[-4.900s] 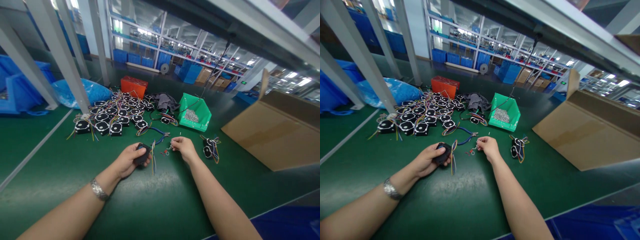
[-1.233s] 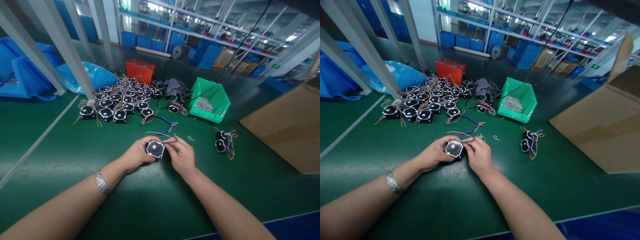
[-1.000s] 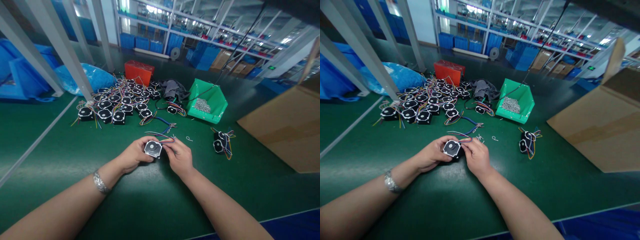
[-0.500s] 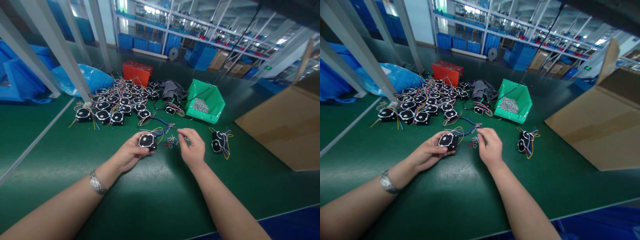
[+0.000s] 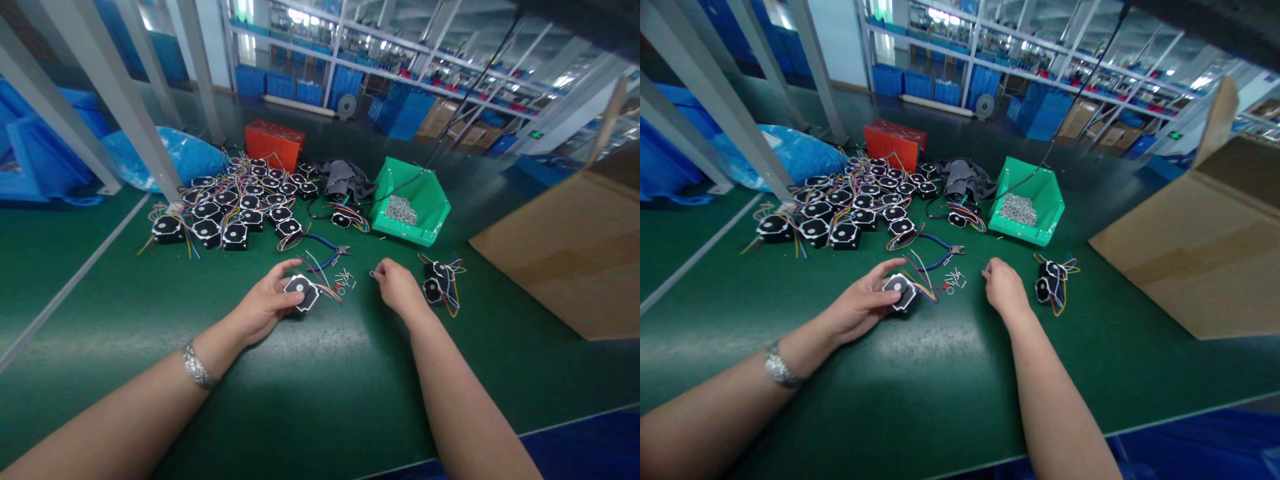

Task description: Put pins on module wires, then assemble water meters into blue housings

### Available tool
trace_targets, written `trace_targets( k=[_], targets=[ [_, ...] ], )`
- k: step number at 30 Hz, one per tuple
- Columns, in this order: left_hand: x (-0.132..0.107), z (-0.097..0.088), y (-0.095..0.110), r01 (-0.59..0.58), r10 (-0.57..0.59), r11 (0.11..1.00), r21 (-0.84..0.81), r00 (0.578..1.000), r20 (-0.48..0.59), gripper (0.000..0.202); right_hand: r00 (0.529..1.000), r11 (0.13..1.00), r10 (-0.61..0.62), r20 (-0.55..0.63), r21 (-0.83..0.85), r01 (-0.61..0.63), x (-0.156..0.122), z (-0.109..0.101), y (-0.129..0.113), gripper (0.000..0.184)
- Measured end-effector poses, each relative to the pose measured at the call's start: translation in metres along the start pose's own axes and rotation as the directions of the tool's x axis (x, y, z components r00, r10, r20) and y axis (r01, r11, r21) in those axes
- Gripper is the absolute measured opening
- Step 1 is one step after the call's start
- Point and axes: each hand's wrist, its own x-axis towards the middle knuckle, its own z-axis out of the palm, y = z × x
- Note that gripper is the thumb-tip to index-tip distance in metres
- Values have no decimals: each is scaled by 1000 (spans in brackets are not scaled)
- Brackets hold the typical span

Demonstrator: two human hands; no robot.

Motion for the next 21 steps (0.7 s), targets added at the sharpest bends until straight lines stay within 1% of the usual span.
trace_targets(
  k=[2, 4, 6, 8, 10, 12, 14, 16, 18, 21],
  targets=[
    [0, 0, -1, -1, 0, 1000, 28, 1000, 25, 51, 999, 996, -7, -46, 91, 11, -1, -1, -14, 7],
    [1, 0, -2, 7, -10, 999, 51, 998, 61, 43, 992, 972, -37, -117, 228, 63, -6, -3, -30, 4],
    [1, -1, -4, 16, -22, 997, 72, 996, 87, 37, 973, 924, -99, -208, 344, 168, -13, -6, -46, 7],
    [1, -1, -5, 26, -35, 995, 95, 995, 97, 35, 943, 877, -179, -280, 389, 282, -22, -8, -61, 10],
    [1, 0, -6, 31, -43, 992, 120, 994, 101, 34, 915, 834, -255, -311, 409, 371, -30, -10, -73, 13],
    [1, 0, -7, 31, -46, 990, 140, 993, 105, 34, 897, 798, -318, -308, 423, 428, -36, -9, -80, 14],
    [1, -1, -8, 27, -43, 989, 148, 993, 109, 33, 886, 774, -359, -294, 437, 459, -39, -7, -84, 15],
    [1, -2, -8, 25, -42, 988, 151, 993, 113, 33, 877, 767, -382, -292, 429, 477, -39, -3, -85, 15],
    [1, -3, -8, 24, -43, 988, 153, 992, 117, 33, 857, 775, -412, -311, 376, 509, -39, 0, -84, 15],
    [1, -3, -8, 25, -45, 986, 163, 992, 118, 34, 813, 783, -467, -349, 264, 563, -39, 1, -83, 17]
  ],
)
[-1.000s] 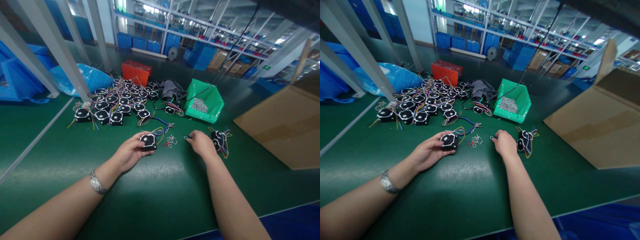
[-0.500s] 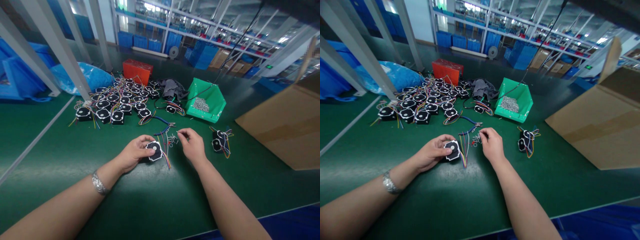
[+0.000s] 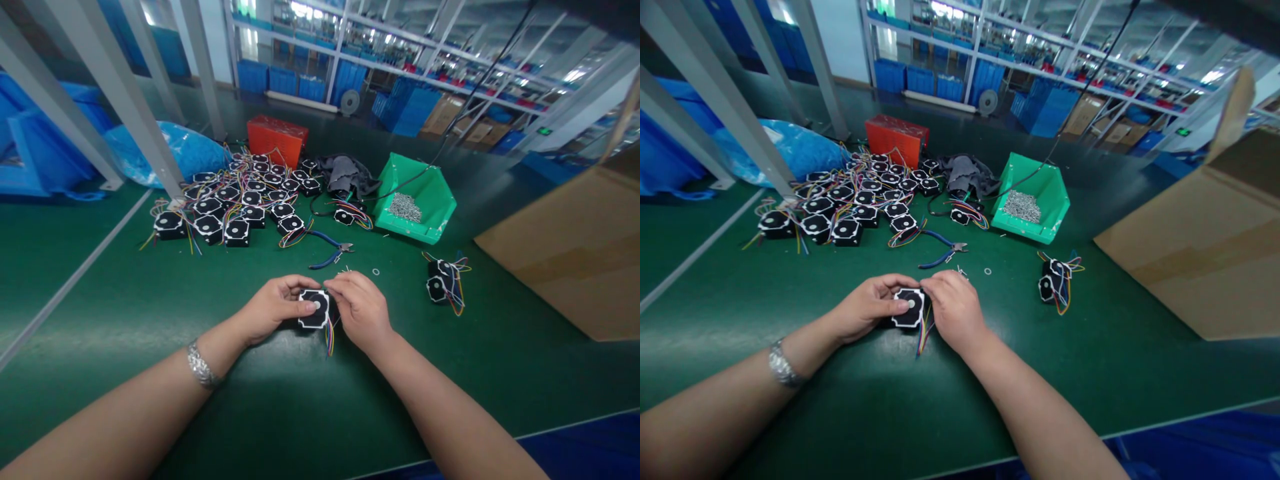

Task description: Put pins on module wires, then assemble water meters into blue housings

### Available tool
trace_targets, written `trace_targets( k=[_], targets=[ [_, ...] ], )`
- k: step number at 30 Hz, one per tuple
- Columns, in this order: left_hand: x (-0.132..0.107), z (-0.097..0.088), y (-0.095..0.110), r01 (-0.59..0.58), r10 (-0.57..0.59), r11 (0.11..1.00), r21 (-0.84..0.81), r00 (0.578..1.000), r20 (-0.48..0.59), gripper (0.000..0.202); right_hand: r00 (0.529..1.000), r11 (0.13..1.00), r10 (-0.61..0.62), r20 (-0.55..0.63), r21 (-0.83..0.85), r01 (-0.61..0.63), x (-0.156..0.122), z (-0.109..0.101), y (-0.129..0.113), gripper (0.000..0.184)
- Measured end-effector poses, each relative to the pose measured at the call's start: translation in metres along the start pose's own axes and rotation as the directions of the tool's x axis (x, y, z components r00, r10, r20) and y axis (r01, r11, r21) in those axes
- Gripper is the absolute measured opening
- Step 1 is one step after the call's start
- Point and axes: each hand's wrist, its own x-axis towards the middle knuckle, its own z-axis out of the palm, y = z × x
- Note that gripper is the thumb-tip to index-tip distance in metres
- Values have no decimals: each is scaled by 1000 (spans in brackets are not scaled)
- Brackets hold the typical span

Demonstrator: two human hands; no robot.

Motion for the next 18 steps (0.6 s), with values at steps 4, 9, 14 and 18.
trace_targets(
  k=[4, 9, 14, 18],
  targets=[
    [0, 1, 0, 6, -6, 1000, -6, 1000, -6, 35, 997, 997, -78, 27, 17, 77, 1, 0, -1, 19],
    [1, 3, 4, -33, 29, 996, -89, 999, -46, 34, 995, 990, -60, 77, 134, 49, 1, -1, 1, 29],
    [0, 3, 8, -30, 12, 991, -133, 991, -131, 33, 963, 955, 247, -103, -141, -260, 2, -13, 28, 25],
    [-1, 5, 9, -10, -5, 991, -131, 993, -116, 30, 800, 767, 577, 164, -446, -461, 4, -20, 54, 14]
  ],
)
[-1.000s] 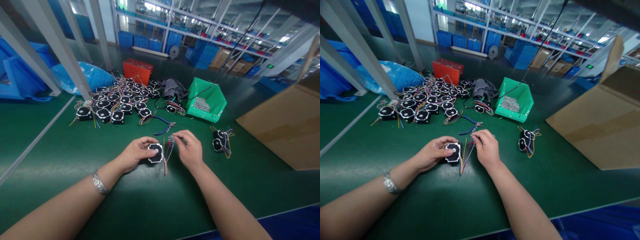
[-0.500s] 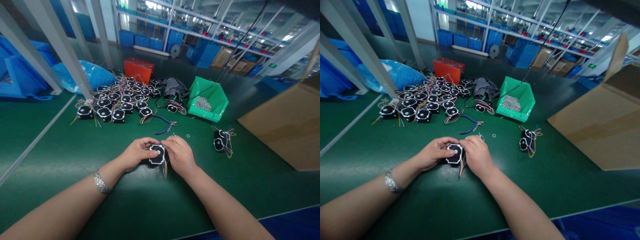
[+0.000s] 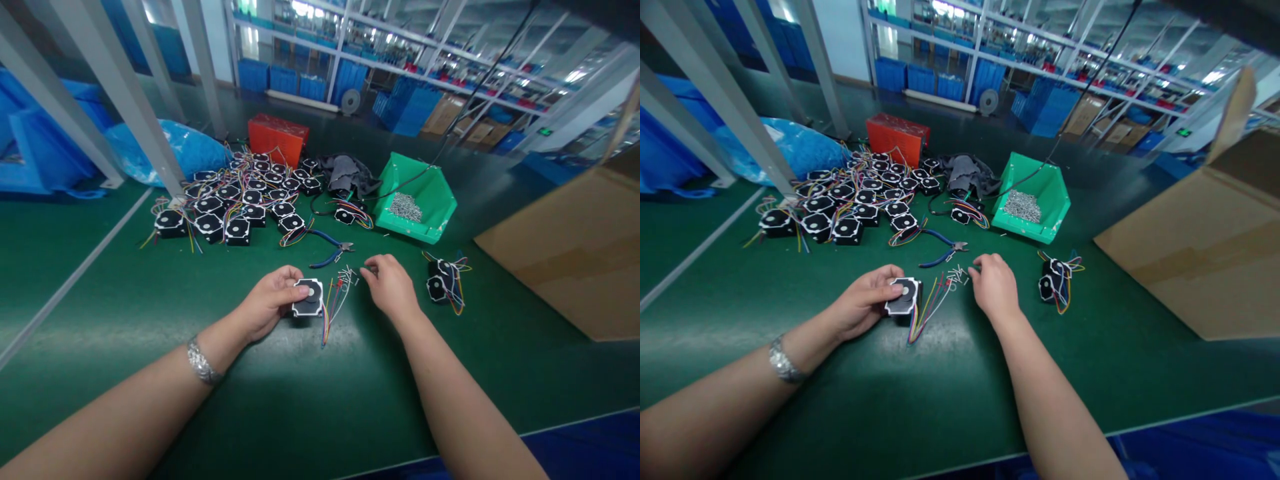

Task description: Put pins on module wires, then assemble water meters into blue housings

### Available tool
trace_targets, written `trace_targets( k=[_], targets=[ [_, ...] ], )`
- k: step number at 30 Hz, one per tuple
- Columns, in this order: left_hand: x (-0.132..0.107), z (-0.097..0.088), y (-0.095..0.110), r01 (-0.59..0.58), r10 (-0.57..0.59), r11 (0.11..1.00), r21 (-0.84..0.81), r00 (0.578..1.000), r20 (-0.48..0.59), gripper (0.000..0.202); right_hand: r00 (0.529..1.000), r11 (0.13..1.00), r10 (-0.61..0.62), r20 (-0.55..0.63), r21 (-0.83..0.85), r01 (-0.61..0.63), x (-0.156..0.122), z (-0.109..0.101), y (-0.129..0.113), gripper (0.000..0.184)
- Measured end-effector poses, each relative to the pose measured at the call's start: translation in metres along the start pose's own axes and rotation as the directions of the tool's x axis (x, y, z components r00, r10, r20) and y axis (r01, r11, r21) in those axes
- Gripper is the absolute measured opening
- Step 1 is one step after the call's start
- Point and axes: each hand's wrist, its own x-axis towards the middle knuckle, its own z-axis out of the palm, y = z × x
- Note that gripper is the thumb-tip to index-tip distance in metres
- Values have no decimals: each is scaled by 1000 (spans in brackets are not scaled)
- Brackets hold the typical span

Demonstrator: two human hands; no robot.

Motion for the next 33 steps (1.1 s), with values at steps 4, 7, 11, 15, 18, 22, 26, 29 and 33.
trace_targets(
  k=[4, 7, 11, 15, 18, 22, 26, 29, 33],
  targets=[
    [0, 0, 0, -1, 1, 1000, 25, 1000, 5, 27, 960, 993, 60, 272, -113, -30, 4, 3, 3, 18],
    [0, -1, -2, -11, 8, 998, 57, 999, 50, 36, 938, 991, 4, 347, -130, 44, 0, 1, -5, 7],
    [0, -3, -5, -37, 21, 991, 128, 992, 123, 58, 927, 946, -76, 368, -269, 184, -7, -6, -19, 20],
    [0, -3, -7, -52, 16, 970, 236, 988, 155, 61, 943, 928, -126, 309, -299, 222, -11, -5, -23, 25],
    [0, -3, -8, -51, 5, 961, 273, 986, 165, 60, 968, 978, -199, 156, -39, 207, -12, 0, -24, 18],
    [-1, -3, -8, -69, 6, 946, 318, 981, 193, 59, 966, 810, -231, -116, 527, 258, -19, 0, -34, 6],
    [0, -4, -9, -99, 27, 935, 340, 977, 212, 57, 946, 588, -310, -96, 762, 271, -27, -3, -47, 5],
    [0, -4, -9, -100, 25, 932, 348, 977, 214, 58, 940, 587, -336, -58, 768, 258, -28, -3, -51, 7],
    [-1, -2, -7, -93, 19, 930, 357, 978, 205, 57, 940, 656, -330, -83, 696, 291, -29, 0, -51, 8]
  ],
)
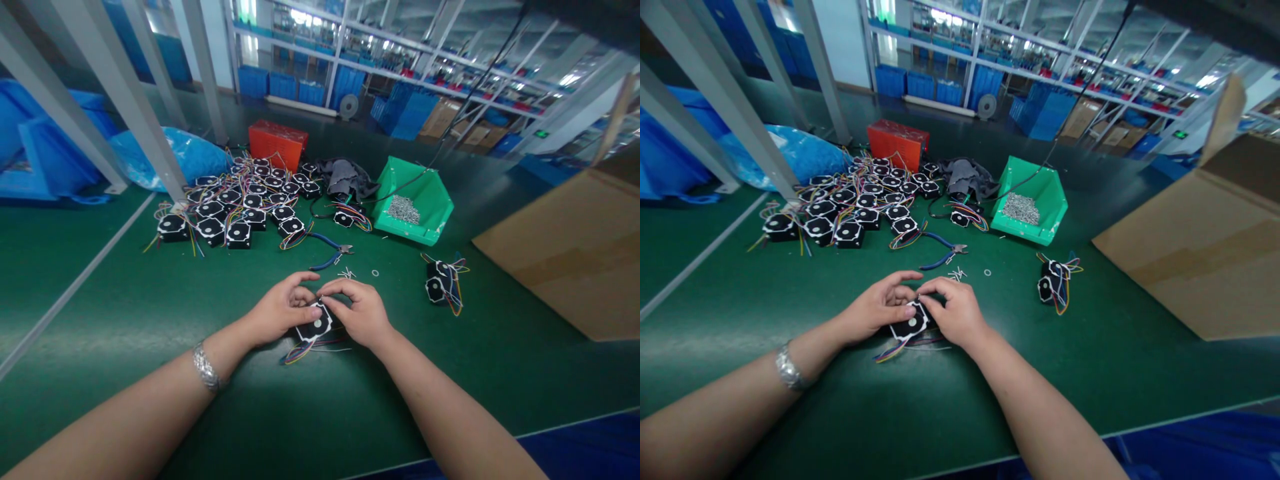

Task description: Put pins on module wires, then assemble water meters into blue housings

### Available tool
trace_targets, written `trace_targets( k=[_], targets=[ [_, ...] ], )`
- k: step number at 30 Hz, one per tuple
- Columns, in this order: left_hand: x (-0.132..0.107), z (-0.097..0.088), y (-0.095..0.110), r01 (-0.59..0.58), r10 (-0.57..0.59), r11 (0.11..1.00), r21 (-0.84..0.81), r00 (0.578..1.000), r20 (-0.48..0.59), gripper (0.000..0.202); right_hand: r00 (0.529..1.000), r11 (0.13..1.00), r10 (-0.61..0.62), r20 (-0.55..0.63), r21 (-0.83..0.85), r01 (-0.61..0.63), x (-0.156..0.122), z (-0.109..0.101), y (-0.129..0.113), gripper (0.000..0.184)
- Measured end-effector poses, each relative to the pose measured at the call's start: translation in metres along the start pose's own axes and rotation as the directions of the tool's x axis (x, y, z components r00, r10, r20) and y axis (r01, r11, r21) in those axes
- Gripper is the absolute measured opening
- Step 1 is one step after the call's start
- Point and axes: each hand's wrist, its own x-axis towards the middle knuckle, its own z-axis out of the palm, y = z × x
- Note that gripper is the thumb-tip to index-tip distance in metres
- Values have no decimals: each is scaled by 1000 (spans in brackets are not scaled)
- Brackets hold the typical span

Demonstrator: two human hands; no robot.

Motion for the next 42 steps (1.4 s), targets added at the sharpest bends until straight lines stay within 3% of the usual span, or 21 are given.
trace_targets(
  k=[15, 20, 24, 26, 28, 31, 34, 36, 38, 40, 41, 42],
  targets=[
    [-1, 0, 1, 20, -20, 1000, -11, 1000, -9, 61, 987, 967, -149, 62, -197, 158, -2, -4, -2, 10],
    [-2, 0, 1, 20, -20, 1000, 4, 1000, -23, 60, 964, 902, -234, 131, -341, 265, -4, -3, 2, 17],
    [-1, 1, 1, 15, -13, 999, 34, 999, -37, 59, 915, 859, -353, 194, -321, 399, -5, -2, 1, 23],
    [-1, -1, 1, 6, 1, 997, 78, 997, -82, 58, 922, 849, -357, 147, -361, 386, -3, -6, 2, 25],
    [0, -7, 2, -4, 37, 979, 204, 986, -162, 57, 962, 839, -272, 14, -486, 245, -1, -15, 6, 26],
    [3, -22, 4, 15, 150, 878, 479, 941, -304, 55, 965, 732, -78, -251, -672, -115, 3, -42, 15, 26],
    [9, -41, 6, 120, 258, 747, 654, 854, -451, 54, 907, 490, 70, -416, -777, -395, 4, -75, 25, 28],
    [11, -51, 7, 202, 326, 673, 711, 782, -531, 52, 868, 355, 161, -469, -793, -494, 1, -95, 31, 32],
    [10, -56, 9, 271, 453, 564, 780, 689, -566, 49, 824, 278, 265, -501, -778, -563, -4, -110, 37, 34],
    [6, -54, 11, 298, 627, 432, 851, 579, -521, 43, 779, 230, 356, -516, -760, -608, -8, -120, 44, 34],
    [3, -51, 12, 289, 694, 371, 882, 545, -470, 38, 764, 216, 394, -510, -757, -617, -10, -123, 47, 33],
    [-1, -46, 13, 263, 728, 320, 910, 546, -414, 33, 752, 208, 432, -497, -757, -620, -12, -126, 50, 32]
  ],
)
